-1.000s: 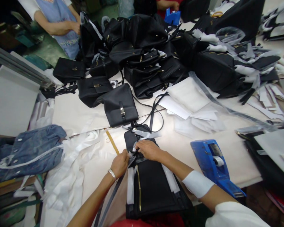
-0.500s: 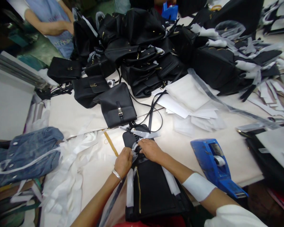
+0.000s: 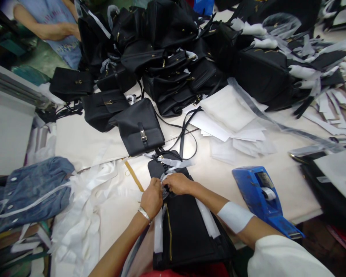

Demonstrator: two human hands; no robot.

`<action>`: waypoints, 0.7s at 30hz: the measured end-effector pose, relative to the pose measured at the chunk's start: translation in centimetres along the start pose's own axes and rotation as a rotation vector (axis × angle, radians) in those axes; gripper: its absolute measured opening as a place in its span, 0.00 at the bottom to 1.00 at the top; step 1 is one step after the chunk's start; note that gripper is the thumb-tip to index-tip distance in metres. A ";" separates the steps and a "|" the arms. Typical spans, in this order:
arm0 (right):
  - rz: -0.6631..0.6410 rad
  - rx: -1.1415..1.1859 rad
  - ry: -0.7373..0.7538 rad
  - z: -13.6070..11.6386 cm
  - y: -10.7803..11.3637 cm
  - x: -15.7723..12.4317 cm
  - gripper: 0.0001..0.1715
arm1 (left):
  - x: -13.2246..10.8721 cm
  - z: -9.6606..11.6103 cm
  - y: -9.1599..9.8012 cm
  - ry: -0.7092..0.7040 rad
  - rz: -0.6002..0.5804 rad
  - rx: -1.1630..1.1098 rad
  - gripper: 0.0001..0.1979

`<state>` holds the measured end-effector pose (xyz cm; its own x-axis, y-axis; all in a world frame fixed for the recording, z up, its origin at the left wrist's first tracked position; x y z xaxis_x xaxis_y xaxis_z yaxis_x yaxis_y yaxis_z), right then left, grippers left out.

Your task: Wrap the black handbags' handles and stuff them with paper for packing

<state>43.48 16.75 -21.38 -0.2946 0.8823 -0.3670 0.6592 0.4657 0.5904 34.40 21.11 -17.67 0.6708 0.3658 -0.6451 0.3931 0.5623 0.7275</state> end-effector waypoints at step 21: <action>0.011 -0.136 -0.121 0.2 0.5 -2.0 0.07 | 2.9 1.5 -1.0 -0.103 -0.019 0.036 0.11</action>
<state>44.53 15.17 -20.46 -0.1973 0.8767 -0.4388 0.5598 0.4682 0.6837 36.91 20.47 -19.92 0.7237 0.2762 -0.6325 0.4274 0.5402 0.7249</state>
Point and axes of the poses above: each hand's wrist, its own x-axis towards the middle knuckle, its own y-axis out of the back of the hand, z = x × y, the point moved 6 cm from there along x, towards the middle knuckle, and after that the axes turned 12 degrees about -z, right-handed, at the moved point
